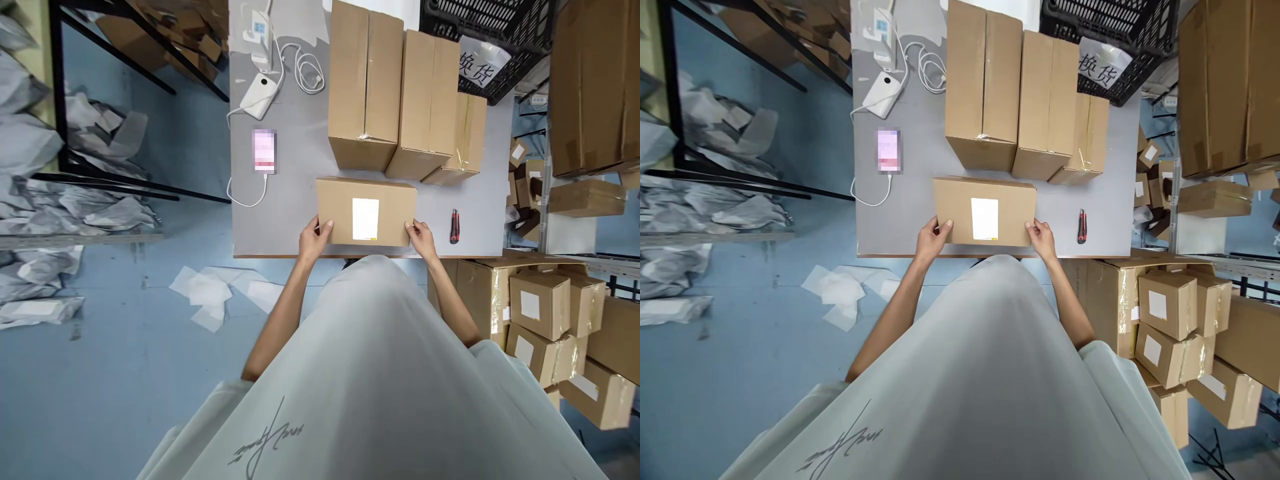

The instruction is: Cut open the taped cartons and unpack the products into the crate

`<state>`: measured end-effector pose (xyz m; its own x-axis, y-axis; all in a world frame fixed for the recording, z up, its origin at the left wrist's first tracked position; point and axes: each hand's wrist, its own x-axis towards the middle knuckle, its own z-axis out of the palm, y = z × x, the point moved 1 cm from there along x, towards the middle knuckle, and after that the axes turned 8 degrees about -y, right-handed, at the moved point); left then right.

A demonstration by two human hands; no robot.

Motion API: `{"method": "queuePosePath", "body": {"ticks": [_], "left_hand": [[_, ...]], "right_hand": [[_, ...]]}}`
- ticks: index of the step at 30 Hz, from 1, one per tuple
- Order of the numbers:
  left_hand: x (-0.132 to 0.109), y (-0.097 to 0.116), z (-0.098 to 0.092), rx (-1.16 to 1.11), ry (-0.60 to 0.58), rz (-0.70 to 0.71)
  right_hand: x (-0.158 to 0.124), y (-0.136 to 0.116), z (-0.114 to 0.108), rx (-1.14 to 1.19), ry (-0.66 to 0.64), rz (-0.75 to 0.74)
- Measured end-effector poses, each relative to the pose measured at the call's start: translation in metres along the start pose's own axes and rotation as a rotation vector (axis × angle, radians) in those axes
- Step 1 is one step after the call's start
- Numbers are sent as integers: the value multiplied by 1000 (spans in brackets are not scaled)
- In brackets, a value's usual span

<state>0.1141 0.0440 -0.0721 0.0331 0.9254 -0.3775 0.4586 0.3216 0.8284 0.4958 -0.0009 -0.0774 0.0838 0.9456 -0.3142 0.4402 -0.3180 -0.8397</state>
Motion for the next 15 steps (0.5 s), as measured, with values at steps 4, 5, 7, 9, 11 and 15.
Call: {"method": "queuePosePath", "body": {"ticks": [4,5,7,9,11,15], "left_hand": [[16,13,5,197,40,-168],[19,13,6,203,45,-184],[21,5,8,159,56,-178],[19,-10,8,34,61,-157],[13,-27,8,-96,55,-155],[2,-53,13,-168,9,-146]], "right_hand": [[22,0,8,-110,22,108],[26,2,9,-126,22,126],[29,10,9,-110,13,124],[26,20,6,-2,-12,121],[19,32,4,119,-37,158],[-1,47,14,176,-86,203]]}}
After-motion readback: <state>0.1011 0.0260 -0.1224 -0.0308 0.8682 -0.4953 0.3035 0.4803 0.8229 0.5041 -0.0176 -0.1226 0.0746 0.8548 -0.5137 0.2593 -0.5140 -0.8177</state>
